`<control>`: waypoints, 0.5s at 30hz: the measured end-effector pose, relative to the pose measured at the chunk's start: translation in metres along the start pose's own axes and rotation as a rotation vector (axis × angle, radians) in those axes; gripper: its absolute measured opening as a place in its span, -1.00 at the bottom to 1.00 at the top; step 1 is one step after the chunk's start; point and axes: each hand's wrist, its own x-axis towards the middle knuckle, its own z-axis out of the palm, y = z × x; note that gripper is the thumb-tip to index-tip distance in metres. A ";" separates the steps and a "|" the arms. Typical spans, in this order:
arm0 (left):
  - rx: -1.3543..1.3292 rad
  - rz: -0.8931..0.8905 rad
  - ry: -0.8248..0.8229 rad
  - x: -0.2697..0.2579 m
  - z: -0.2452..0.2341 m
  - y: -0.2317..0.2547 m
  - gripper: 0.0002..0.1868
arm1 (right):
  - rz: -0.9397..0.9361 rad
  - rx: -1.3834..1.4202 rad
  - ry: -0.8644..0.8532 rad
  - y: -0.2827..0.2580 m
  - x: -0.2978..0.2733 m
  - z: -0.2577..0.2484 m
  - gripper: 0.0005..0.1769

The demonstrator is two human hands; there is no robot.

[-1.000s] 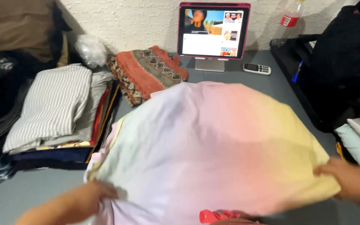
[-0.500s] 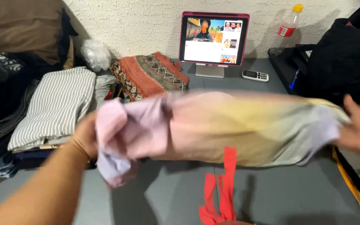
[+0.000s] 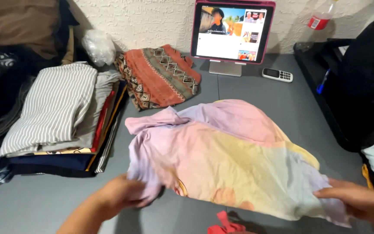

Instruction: Folding various items of clothing and stacking them neatly on a workspace table.

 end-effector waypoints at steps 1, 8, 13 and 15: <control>-0.003 0.027 0.008 0.002 0.022 0.012 -0.61 | -0.025 0.038 -0.006 -0.002 0.009 0.008 -0.37; 0.723 0.677 0.243 0.156 0.082 0.122 -0.45 | -0.334 0.341 0.050 -0.111 0.046 0.004 -0.57; 0.352 0.972 0.047 0.044 0.108 0.287 -0.66 | -0.724 0.523 0.074 -0.210 -0.017 -0.083 -0.55; 0.250 1.055 -0.156 -0.003 0.073 0.298 -0.59 | -0.801 0.500 0.100 -0.217 -0.036 -0.114 -0.53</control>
